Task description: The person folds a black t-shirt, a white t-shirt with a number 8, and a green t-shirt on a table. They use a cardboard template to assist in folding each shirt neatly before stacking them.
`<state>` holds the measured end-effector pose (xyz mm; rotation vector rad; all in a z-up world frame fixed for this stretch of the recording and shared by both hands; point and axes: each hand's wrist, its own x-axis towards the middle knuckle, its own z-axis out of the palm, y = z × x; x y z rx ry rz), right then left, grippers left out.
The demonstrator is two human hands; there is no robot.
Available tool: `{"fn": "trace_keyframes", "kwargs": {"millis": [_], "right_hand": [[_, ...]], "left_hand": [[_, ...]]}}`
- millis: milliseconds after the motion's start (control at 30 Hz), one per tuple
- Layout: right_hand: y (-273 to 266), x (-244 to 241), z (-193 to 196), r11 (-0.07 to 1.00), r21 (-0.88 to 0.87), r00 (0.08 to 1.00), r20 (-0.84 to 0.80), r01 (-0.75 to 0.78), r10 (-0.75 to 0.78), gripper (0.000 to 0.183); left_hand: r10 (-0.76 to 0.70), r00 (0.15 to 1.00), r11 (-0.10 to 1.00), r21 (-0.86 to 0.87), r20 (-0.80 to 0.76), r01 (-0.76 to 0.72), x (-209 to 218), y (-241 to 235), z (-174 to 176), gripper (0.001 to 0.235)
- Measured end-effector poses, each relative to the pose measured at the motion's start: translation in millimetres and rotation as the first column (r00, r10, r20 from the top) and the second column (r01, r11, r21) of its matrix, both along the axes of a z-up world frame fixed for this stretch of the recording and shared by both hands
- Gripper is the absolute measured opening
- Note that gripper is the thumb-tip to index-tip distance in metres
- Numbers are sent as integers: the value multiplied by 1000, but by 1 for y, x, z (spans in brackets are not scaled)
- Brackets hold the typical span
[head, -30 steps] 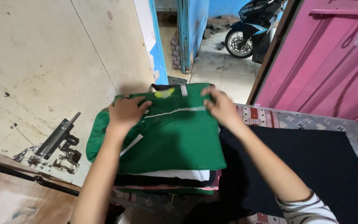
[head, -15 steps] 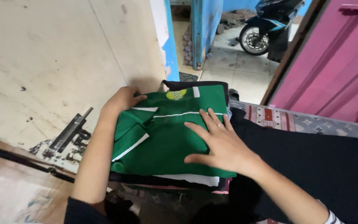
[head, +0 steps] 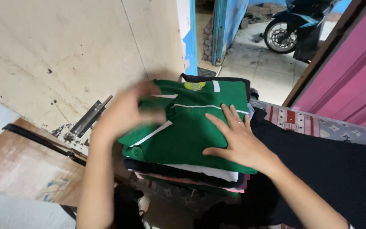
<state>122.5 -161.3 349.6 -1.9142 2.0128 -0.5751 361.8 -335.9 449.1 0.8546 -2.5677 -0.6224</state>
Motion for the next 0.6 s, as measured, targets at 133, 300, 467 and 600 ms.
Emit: {"fn": "trace_keyframes", "kwargs": {"millis": [133,300,467,600], "right_hand": [[22,4,-22,958,-286,1000,7,-23,26,93],[52,44,-51,799,-482,834,-549,-359,44,32],[58,39,-96,806,-560,848,-508,-191,-151,26],[65,27,-110,746,-646,745,-577,-164,-336,37]], "left_hand": [[-156,956,922,-310,249,231,43,48,-78,53],[-47,991,649,-750,127,127,61,40,-125,60],[-27,991,657,-745,132,118,65,25,-153,85],[-88,994,701,-705,68,110,73,4,-167,90]]}}
